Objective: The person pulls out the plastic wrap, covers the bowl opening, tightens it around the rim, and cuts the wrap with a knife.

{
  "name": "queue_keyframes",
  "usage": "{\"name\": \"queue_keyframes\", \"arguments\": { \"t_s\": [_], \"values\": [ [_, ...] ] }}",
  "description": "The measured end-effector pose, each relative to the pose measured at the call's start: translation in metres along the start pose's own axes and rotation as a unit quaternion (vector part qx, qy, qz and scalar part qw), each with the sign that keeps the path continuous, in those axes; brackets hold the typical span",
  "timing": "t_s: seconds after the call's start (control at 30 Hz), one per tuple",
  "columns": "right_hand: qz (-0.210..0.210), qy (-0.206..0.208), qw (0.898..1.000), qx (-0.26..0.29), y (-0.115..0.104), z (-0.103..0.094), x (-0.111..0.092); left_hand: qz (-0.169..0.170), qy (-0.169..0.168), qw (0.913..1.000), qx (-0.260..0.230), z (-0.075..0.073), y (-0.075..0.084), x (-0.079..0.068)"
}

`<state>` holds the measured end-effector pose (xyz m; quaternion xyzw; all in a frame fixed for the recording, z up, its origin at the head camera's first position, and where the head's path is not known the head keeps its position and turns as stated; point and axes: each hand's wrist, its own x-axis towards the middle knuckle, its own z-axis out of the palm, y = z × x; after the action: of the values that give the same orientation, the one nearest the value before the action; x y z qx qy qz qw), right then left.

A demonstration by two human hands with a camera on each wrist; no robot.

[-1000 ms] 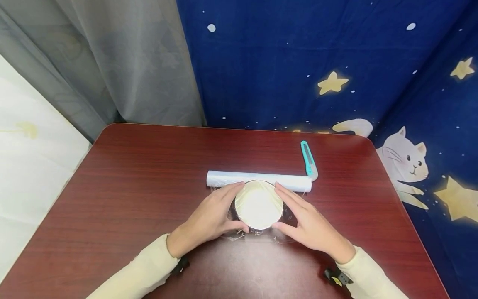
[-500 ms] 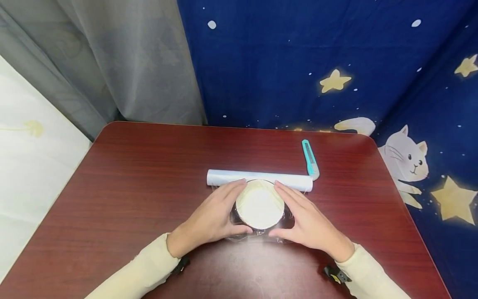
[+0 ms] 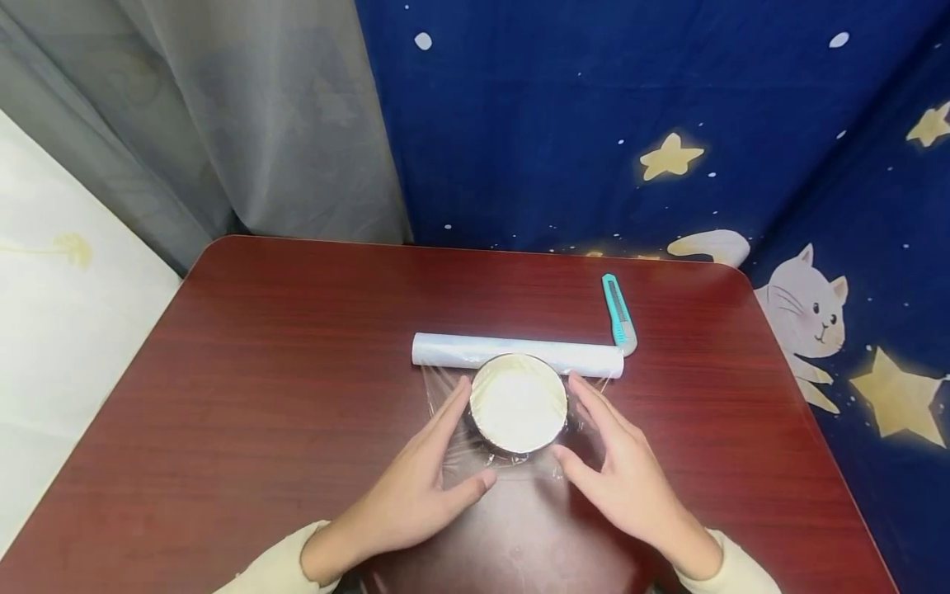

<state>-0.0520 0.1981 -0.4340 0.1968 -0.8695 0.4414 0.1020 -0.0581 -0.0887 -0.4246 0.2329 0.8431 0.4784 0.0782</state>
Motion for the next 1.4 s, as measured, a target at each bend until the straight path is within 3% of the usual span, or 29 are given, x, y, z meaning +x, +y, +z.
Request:
{"name": "queue_keyframes", "arguments": {
  "t_s": [0.23,0.47,0.67,0.9,1.17,1.4],
  "values": [
    [0.038,0.016,0.996,0.074,-0.010,0.018,-0.007,-0.030,0.026,0.9975,-0.058,0.012,-0.004,0.000],
    [0.053,0.030,0.994,0.091,-0.012,0.029,-0.010,-0.017,0.064,0.9820,-0.177,0.021,-0.009,0.005],
    [0.048,0.042,0.994,0.094,-0.012,0.033,-0.011,0.006,0.094,0.9759,-0.197,0.027,-0.011,0.009],
    [0.049,0.063,0.990,0.118,-0.012,0.035,-0.011,0.005,0.109,0.9700,-0.217,0.032,-0.011,0.008],
    [0.087,0.054,0.984,0.143,-0.008,0.034,-0.011,0.004,0.103,0.9669,-0.233,0.035,-0.014,0.005],
    [0.092,0.051,0.981,0.163,-0.008,0.024,-0.010,-0.010,0.079,0.9636,-0.255,0.025,-0.009,-0.001]
  ]
}}
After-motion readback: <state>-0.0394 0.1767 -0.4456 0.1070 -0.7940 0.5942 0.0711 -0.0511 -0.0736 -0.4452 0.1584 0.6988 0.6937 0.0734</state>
